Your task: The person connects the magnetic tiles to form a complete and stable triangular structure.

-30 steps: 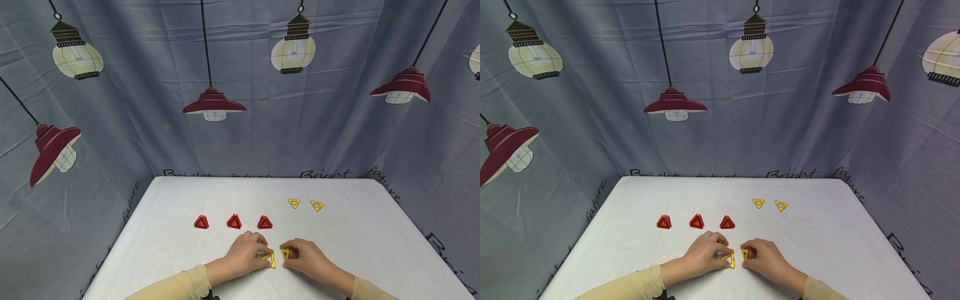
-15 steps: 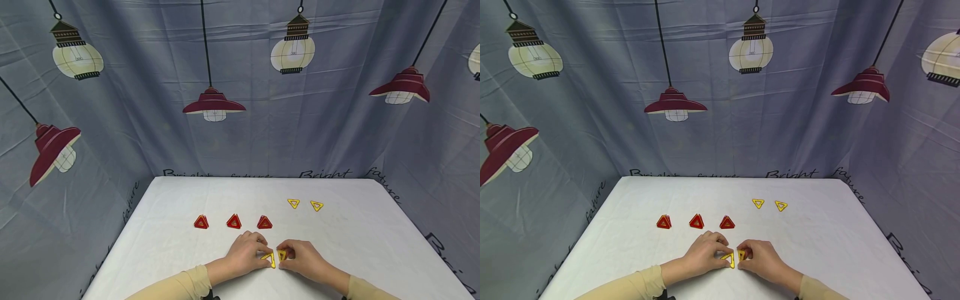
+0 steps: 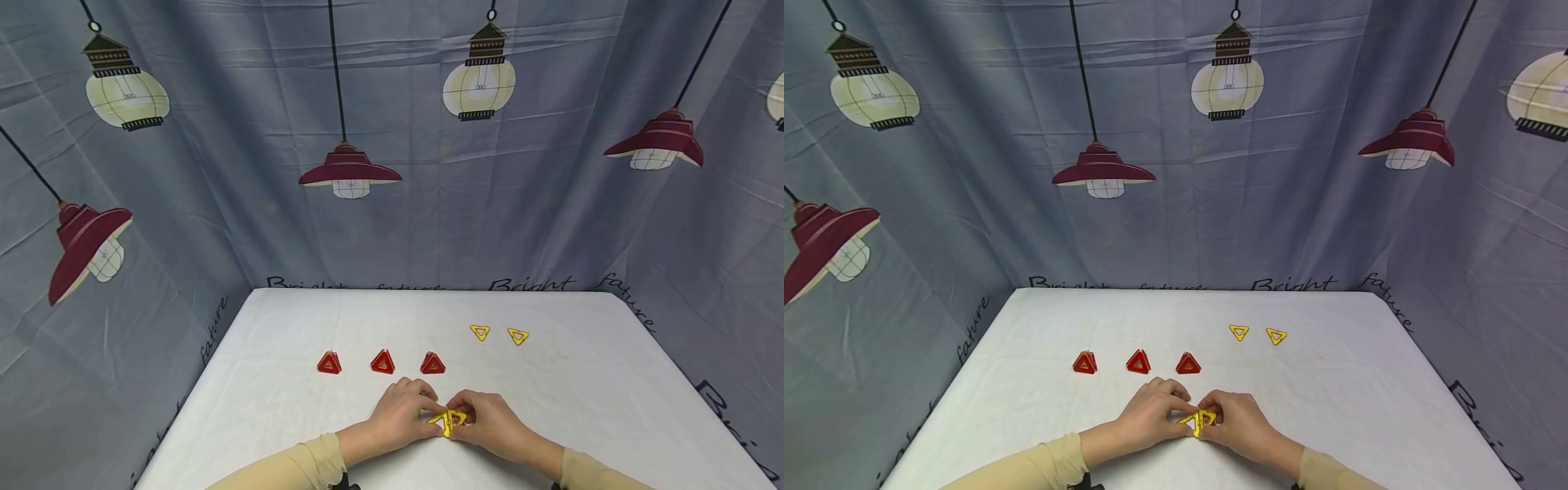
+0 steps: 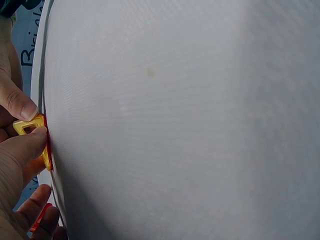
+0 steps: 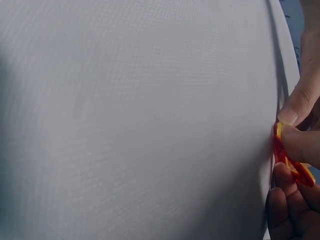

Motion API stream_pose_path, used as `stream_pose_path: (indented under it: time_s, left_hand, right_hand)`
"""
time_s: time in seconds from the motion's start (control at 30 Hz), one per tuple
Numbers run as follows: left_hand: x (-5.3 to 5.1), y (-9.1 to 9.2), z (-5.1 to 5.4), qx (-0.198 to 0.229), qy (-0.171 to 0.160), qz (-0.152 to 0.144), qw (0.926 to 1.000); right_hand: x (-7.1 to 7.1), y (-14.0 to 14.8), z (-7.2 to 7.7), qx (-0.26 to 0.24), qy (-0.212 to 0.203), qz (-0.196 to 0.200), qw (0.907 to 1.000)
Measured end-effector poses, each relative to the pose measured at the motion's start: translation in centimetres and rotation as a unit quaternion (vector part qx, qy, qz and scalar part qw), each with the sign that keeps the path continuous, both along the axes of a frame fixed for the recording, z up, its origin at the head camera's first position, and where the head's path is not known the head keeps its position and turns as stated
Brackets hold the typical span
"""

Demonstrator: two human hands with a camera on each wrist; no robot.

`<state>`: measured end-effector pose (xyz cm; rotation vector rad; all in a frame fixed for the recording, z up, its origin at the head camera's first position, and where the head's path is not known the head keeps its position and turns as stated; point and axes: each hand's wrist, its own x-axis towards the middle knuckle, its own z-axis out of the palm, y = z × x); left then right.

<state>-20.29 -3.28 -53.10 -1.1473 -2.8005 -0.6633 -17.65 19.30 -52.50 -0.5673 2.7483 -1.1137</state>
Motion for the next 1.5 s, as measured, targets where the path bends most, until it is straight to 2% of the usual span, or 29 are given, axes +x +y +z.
stream_pose_path:
  time_s: [0.3,0.5,0.6,0.83,1.07,1.2,1.5]
  left_hand:
    - [0.05,0.02,0.19,0.003,-0.011,0.003,0.9999]
    - [0.08,0.07,0.22,0.003,-0.009,0.006,0.9999]
    - [0.08,0.11,0.26,0.002,-0.011,0.006,0.9999]
    - [-0.03,0.16,0.28,-0.001,-0.017,0.010,0.9998]
    - [-0.02,0.25,0.34,-0.009,-0.024,0.018,0.9995]
    - [-0.05,0.21,0.25,-0.010,-0.026,0.019,0.9994]
    - [-0.11,0.21,0.20,-0.008,-0.017,0.018,0.9997]
  right_hand:
    - [-0.13,0.02,-0.09,-0.031,-0.039,0.002,0.9987]
    - [-0.12,-0.10,0.01,-0.034,-0.046,0.003,0.9984]
    - [-0.09,-0.15,0.04,-0.028,-0.034,0.006,0.9990]
    - [-0.17,-0.26,-0.17,0.012,0.021,0.012,0.9996]
    - [-0.18,-0.18,-0.34,0.068,0.069,-0.001,0.9953]
    - [-0.10,-0.14,-0.32,0.080,0.069,-0.010,0.9944]
    - [0.07,0.13,-0.42,0.083,0.076,0.000,0.9936]
